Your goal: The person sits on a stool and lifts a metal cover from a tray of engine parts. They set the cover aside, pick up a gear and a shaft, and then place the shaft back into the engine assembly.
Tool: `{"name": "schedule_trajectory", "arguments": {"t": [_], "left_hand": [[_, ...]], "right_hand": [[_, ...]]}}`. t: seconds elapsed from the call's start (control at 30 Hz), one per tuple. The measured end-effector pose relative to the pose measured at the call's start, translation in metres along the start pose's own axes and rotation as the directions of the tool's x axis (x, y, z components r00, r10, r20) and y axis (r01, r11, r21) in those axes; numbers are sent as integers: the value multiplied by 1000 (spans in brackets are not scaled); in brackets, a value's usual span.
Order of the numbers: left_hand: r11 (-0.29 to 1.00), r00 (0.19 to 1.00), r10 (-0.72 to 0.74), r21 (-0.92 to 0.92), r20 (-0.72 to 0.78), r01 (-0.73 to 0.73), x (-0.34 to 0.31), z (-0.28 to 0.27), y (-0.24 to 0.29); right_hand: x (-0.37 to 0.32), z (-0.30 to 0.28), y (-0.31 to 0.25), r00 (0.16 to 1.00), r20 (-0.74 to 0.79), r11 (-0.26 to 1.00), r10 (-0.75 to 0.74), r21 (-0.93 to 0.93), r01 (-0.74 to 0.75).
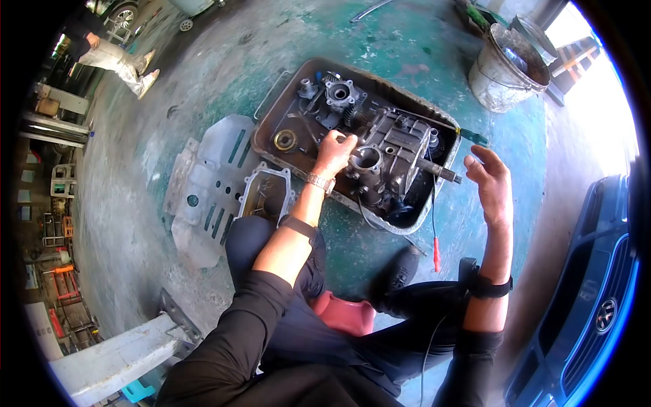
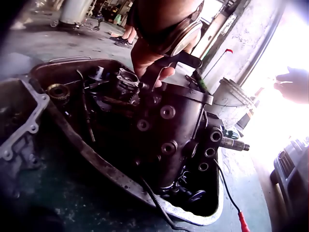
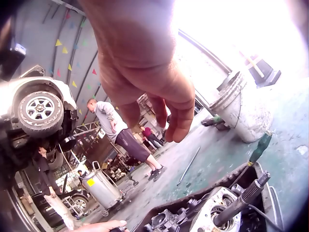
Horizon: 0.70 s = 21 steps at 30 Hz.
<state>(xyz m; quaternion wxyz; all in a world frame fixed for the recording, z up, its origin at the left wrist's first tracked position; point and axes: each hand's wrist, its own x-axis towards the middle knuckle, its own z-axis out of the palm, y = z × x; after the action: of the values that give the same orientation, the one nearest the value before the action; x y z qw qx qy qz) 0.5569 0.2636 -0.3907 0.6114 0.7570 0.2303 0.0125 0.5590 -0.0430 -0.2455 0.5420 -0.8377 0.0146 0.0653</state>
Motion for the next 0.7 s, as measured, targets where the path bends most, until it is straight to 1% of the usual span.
{"name": "schedule_trajectory", "arguments": {"t": [0.03,0.1,0.17,0.23,0.27,0.3,0.37,0.4,0.43,0.5,0.57,0.6,0.63,0.7], "left_hand": [[997,999,-52,-57,10,53,-5,-4,11],[960,991,-76,-260,107,102,1,-18,4],[951,986,-93,-281,137,128,6,-20,-1],[956,987,-121,-255,105,145,6,-19,0],[957,989,-137,-249,49,145,5,-16,0],[958,989,-138,-246,49,146,4,-13,1],[987,993,-115,-111,15,116,1,-8,2],[996,995,-90,-4,48,90,-8,-4,13],[997,999,1,72,50,-4,-9,1,11],[999,996,-33,-4,79,33,-8,0,9],[989,989,-91,-102,116,103,-1,-6,5],[983,984,-93,-142,154,115,-3,-13,12],[959,990,-73,-264,123,103,1,-16,4],[927,976,-134,-326,172,185,2,-23,4]], "right_hand": [[-1,-2,-1,1000,-7,1000,-4,14,4],[-2,-4,0,1000,-15,1000,-5,29,5],[0,-6,5,1000,-25,1000,-11,-12,11],[1,-8,5,1000,-20,1000,-9,-11,9],[1,-8,6,1000,-14,1000,-10,-12,10],[2,-7,6,1000,-14,1000,-8,-8,8],[2,-4,5,1000,0,1000,2,-1,-2],[3,-3,4,1000,3,1000,2,-1,-2],[3,-2,3,1000,7,1000,2,-6,-2],[3,0,2,1000,14,1000,3,-13,-3],[3,1,2,1000,3,1000,-21,-8,21],[3,1,2,1000,4,1000,-21,-10,21],[2,1,2,1000,4,1000,-6,-31,6],[2,0,4,1000,5,999,9,-52,-9]]}}
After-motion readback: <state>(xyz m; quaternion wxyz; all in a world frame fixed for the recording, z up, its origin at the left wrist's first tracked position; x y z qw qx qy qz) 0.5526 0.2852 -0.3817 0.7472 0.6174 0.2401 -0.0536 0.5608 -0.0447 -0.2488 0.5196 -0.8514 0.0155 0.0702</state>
